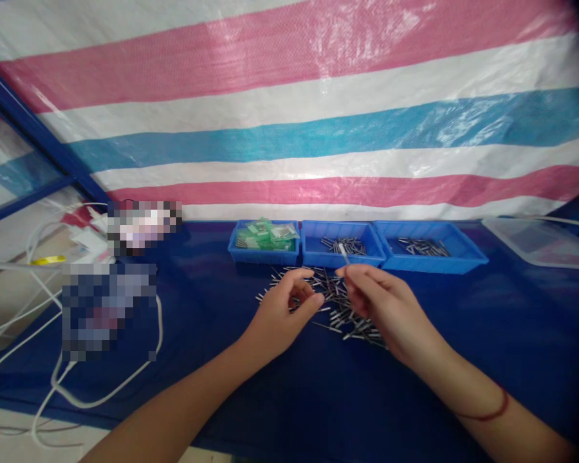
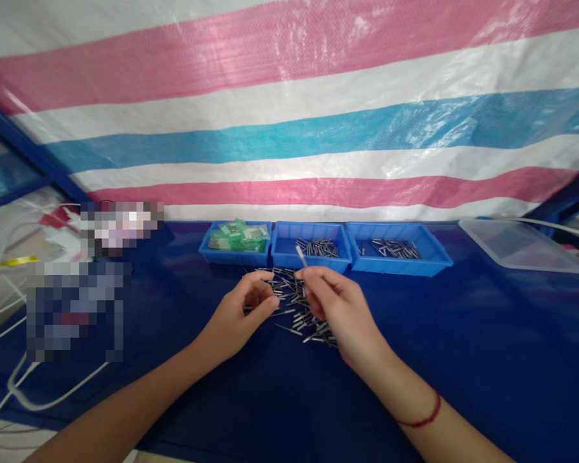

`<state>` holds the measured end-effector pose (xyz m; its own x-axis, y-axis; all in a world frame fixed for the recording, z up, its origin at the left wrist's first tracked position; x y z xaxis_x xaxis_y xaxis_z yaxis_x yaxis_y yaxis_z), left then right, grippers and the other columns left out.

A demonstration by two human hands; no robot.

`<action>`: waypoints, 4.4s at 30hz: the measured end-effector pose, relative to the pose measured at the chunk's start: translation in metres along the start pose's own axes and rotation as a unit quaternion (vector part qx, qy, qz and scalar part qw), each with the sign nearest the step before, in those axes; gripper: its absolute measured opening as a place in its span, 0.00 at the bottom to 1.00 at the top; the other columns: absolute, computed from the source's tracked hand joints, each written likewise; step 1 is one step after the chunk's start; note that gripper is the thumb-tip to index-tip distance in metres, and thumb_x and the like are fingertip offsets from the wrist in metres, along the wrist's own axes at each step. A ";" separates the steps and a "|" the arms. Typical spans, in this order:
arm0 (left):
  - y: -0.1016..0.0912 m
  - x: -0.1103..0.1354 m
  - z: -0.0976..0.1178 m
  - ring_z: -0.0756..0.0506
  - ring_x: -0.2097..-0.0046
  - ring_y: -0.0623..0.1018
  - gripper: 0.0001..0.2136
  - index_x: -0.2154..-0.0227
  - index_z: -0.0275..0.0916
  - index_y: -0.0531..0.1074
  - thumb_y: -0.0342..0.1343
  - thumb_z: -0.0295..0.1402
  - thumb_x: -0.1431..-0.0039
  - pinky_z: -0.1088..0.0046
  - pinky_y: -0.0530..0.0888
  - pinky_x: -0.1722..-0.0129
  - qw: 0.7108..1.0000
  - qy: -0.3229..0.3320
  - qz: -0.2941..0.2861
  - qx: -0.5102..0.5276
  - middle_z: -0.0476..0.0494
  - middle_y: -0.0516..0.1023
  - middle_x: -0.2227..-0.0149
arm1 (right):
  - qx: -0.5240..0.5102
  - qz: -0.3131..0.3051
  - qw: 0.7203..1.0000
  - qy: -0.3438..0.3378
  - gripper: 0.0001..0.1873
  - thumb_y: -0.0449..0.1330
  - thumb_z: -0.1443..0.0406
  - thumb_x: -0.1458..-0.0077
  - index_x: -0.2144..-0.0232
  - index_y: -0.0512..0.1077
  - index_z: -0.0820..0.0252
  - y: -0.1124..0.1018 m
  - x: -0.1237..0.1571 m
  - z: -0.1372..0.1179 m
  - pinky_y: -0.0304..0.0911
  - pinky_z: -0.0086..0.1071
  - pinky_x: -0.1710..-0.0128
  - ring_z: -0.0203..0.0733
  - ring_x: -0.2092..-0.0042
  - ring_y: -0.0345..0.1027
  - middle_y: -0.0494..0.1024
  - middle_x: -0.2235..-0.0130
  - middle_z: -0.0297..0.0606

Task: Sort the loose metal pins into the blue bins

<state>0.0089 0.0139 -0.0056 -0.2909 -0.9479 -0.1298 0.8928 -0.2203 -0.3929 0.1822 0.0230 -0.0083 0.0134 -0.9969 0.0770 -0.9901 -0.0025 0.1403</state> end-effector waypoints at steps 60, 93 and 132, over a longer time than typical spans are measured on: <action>0.001 -0.003 -0.005 0.51 0.68 0.75 0.10 0.64 0.36 0.72 0.61 0.33 0.49 0.76 0.71 0.66 0.983 -0.022 0.061 0.171 0.47 0.77 0.67 | 0.231 -0.182 0.951 -0.096 0.14 0.53 0.57 0.40 0.70 0.72 0.59 0.015 0.008 -0.002 0.59 0.28 0.73 0.35 0.72 0.64 0.72 0.72 0.34; -0.003 -0.002 0.002 0.49 0.66 0.74 0.08 0.65 0.37 0.73 0.54 0.36 0.40 0.75 0.70 0.65 0.997 0.073 0.012 0.000 0.45 0.76 0.65 | 0.333 -0.037 0.881 -0.335 0.03 0.56 0.68 0.44 0.69 0.69 0.55 0.016 0.033 -0.033 0.63 0.33 0.67 0.40 0.68 0.68 0.74 0.69 0.37; -0.004 -0.003 0.003 0.47 0.58 0.74 0.08 0.63 0.39 0.71 0.48 0.34 0.35 0.68 0.63 0.56 0.929 0.193 -0.028 -0.316 0.46 0.78 0.62 | 0.419 -0.204 0.826 -0.317 0.07 0.52 0.67 0.39 0.62 0.70 0.59 0.007 0.008 -0.007 0.61 0.31 0.66 0.37 0.67 0.68 0.74 0.66 0.38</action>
<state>0.0070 0.0168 -0.0003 -0.5407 -0.7595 -0.3615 0.5286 0.0275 -0.8484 0.1762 0.0157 -0.0002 0.5566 -0.7399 -0.3778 -0.6744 -0.1368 -0.7256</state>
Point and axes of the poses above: each hand's wrist, its own x-axis away from the middle knuckle, its own y-axis out of the palm, z = x × y, the point moved 3 cm from there along -x, towards the middle knuckle
